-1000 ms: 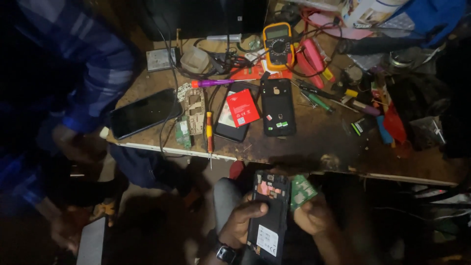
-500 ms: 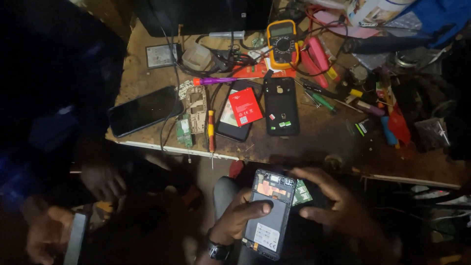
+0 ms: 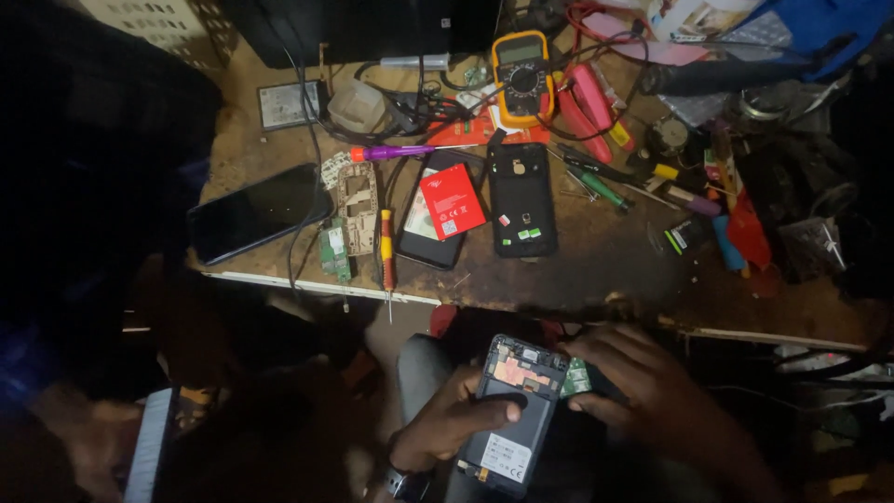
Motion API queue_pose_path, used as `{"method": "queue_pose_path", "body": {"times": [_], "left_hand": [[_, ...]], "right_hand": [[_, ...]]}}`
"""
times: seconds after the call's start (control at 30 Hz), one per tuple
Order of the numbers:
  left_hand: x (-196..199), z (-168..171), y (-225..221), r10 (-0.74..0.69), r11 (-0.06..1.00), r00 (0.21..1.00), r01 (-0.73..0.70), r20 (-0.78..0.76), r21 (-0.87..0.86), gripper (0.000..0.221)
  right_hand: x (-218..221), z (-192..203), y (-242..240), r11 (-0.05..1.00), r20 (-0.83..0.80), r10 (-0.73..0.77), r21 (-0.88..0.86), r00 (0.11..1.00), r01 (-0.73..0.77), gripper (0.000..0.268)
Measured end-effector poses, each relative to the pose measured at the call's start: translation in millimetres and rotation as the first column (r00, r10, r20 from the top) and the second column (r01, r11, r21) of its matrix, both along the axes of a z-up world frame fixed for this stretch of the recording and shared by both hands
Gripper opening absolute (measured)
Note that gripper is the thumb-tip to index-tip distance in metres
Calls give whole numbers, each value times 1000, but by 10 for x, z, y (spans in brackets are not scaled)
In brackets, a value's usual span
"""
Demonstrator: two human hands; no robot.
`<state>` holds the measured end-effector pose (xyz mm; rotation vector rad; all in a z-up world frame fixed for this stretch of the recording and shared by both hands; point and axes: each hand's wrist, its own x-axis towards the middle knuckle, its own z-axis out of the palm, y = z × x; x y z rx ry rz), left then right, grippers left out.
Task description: Soldering and inspecting a small circuit board as part of an electronics repair process
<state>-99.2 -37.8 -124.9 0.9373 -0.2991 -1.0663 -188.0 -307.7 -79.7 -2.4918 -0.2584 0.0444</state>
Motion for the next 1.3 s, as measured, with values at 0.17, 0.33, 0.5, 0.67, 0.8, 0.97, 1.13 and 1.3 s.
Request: {"method": "queue_pose_path", "body": {"times": [0.17,0.33,0.5,0.67,0.8,0.97,1.13,1.3], "left_hand": [[19,19,27,39,998,999,-37,-30,49,41],[-4,-173,7,163,969,963,-115,-214,219,54],[-50,-154,-25,145,986,977,-129,-159,103,58],[-81,-323,-18,160,982,977,-143,-140,125,72],[-47,-243,-9,77,993,992,-67,-104,100,78],[-3,-34,-38,79,997,994,-79,-71,3,86],[21,7,-32,51,999,986,-53,-160,-7,89],[9,7,-32,90,996,982,-88,-166,19,84]], "right_hand": [[-306,-430,-384,962,-327,-273,-122,905,246,66],[-544,-279,-580,877,-129,-474,-154,871,455,69],[-431,-103,-45,756,-450,-587,-8,673,654,71],[-88,164,390,892,-119,-423,122,898,436,64],[40,342,506,920,-69,-365,123,928,371,58],[48,283,549,916,-31,-385,112,923,386,57],[42,255,558,909,-33,-397,123,917,398,59],[-4,129,520,932,50,-352,117,935,344,58]]}}
